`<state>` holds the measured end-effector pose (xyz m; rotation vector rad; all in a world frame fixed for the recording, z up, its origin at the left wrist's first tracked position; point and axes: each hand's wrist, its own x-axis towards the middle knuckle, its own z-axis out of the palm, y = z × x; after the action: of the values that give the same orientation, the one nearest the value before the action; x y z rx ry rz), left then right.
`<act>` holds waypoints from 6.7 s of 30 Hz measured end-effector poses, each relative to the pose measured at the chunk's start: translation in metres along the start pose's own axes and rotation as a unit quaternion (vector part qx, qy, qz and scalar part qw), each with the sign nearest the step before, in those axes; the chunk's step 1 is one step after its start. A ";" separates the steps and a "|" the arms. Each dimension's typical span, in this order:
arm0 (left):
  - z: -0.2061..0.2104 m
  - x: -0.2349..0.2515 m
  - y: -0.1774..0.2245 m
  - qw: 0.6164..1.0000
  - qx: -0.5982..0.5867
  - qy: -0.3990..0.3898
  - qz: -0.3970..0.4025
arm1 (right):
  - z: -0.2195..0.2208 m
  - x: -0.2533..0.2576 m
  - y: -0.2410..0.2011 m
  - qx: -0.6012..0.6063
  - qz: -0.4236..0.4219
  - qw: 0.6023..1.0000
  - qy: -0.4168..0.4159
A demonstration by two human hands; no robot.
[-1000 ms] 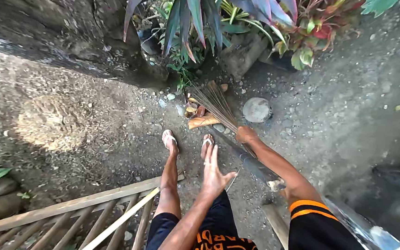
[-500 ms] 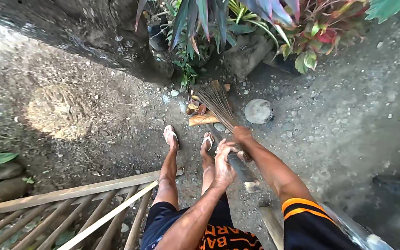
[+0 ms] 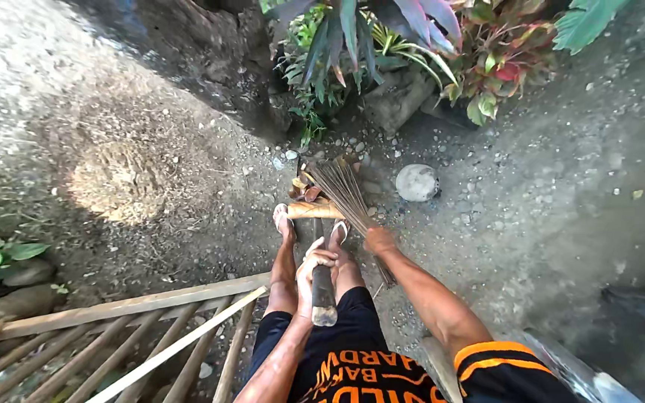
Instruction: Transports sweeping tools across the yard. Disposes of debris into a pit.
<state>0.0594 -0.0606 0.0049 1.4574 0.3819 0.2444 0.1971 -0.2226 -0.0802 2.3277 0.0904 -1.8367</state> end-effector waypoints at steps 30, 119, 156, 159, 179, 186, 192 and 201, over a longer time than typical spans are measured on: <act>-0.312 -0.023 0.132 0.922 0.062 0.322 0.204 | 0.006 -0.141 -0.387 -0.251 -0.157 0.953 0.063; -1.209 1.713 0.402 0.974 0.009 0.117 0.194 | -1.348 0.056 -1.578 0.005 -0.088 0.974 0.211; -1.603 3.299 0.657 0.980 -0.024 0.055 0.189 | -2.734 0.252 -2.355 0.113 -0.049 0.960 0.252; -1.636 3.421 0.673 0.977 -0.053 0.074 0.193 | -2.849 0.267 -2.417 0.091 -0.053 0.964 0.246; -1.821 4.134 0.841 0.949 -0.058 0.202 0.234 | -3.574 0.317 -2.790 -0.008 -0.165 0.963 0.212; -1.884 4.379 0.899 0.946 -0.036 0.220 0.233 | -3.810 0.318 -2.909 -0.027 -0.157 0.964 0.212; -1.911 4.588 0.935 0.943 -0.022 0.246 0.224 | -4.006 0.349 -2.986 -0.024 -0.185 0.961 0.202; -1.922 4.908 0.976 0.941 0.003 0.275 0.200 | -4.335 0.414 -3.078 -0.047 -0.254 0.954 0.154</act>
<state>3.8592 3.7069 0.3313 1.4493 0.5302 0.9919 3.9744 3.5326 0.1834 2.6744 0.8722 -1.5764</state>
